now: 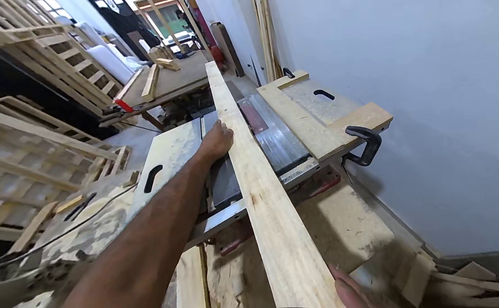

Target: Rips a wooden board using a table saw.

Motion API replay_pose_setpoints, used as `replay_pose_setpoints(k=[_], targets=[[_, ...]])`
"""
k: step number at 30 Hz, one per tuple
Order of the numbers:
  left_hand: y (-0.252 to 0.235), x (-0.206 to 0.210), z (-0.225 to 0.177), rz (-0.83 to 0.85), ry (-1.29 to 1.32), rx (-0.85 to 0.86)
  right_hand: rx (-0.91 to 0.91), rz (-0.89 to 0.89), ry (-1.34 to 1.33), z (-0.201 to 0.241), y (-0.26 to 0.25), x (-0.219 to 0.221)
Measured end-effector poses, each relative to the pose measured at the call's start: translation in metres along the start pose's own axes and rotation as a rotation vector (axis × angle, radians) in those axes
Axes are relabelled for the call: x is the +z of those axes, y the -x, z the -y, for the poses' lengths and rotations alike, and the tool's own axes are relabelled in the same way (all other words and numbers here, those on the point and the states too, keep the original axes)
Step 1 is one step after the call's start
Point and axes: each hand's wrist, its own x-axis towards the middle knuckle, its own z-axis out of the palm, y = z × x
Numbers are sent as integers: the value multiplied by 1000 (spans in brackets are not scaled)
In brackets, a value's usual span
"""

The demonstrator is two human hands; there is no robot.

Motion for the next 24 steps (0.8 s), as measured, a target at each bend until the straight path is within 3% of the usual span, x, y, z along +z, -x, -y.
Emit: replay_pose_setpoints(k=[24], targets=[[-88, -12, 18, -18, -37, -23, -29, -57, -12, -28, -97, 8]])
